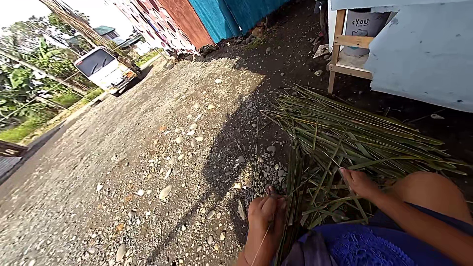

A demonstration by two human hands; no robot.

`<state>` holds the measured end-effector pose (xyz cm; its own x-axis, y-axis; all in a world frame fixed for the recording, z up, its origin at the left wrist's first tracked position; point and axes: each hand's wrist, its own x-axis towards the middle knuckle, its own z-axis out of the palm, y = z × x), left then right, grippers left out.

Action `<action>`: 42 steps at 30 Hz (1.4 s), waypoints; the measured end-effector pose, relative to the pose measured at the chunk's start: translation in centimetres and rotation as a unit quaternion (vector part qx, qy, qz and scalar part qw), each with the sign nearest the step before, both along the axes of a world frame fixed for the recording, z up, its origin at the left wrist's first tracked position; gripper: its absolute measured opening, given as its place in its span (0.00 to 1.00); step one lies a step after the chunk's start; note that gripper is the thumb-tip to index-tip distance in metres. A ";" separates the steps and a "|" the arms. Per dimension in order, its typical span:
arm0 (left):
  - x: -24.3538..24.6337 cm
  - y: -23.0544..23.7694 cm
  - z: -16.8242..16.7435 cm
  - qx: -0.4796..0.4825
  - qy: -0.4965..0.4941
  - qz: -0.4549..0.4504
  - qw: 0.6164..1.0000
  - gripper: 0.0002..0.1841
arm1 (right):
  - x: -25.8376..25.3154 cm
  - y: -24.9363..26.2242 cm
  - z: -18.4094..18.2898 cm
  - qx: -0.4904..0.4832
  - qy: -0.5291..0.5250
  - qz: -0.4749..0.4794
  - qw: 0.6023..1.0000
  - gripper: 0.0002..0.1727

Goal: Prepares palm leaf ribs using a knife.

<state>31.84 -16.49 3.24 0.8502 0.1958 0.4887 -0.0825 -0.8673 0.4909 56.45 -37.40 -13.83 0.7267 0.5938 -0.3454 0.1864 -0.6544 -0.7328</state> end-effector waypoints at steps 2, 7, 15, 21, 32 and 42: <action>-1.1 1.9 2.4 -0.045 -0.017 0.042 0.998 0.06 | 1.1 -0.9 -0.2 -0.018 0.039 -0.041 0.998 0.41; -2.2 7.4 7.8 -0.049 -0.072 0.187 0.978 0.05 | 2.2 -1.5 2.2 0.037 0.142 -0.148 0.978 0.43; -3.0 16.2 3.1 0.020 0.332 0.415 0.847 0.16 | 3.8 -2.6 -0.3 0.006 0.183 -0.189 0.965 0.42; -3.4 17.6 -7.6 -0.092 0.474 0.363 0.797 0.18 | 3.8 -1.6 -0.4 -0.058 0.139 -0.103 0.983 0.40; 8.6 18.7 -4.1 0.004 0.363 0.303 0.881 0.37 | 3.3 -1.0 -2.2 -0.086 0.091 -0.047 0.991 0.41; 9.6 -0.7 -13.6 0.137 0.653 0.021 0.744 0.27 | 3.5 -0.9 -3.0 -0.094 0.072 -0.016 0.993 0.41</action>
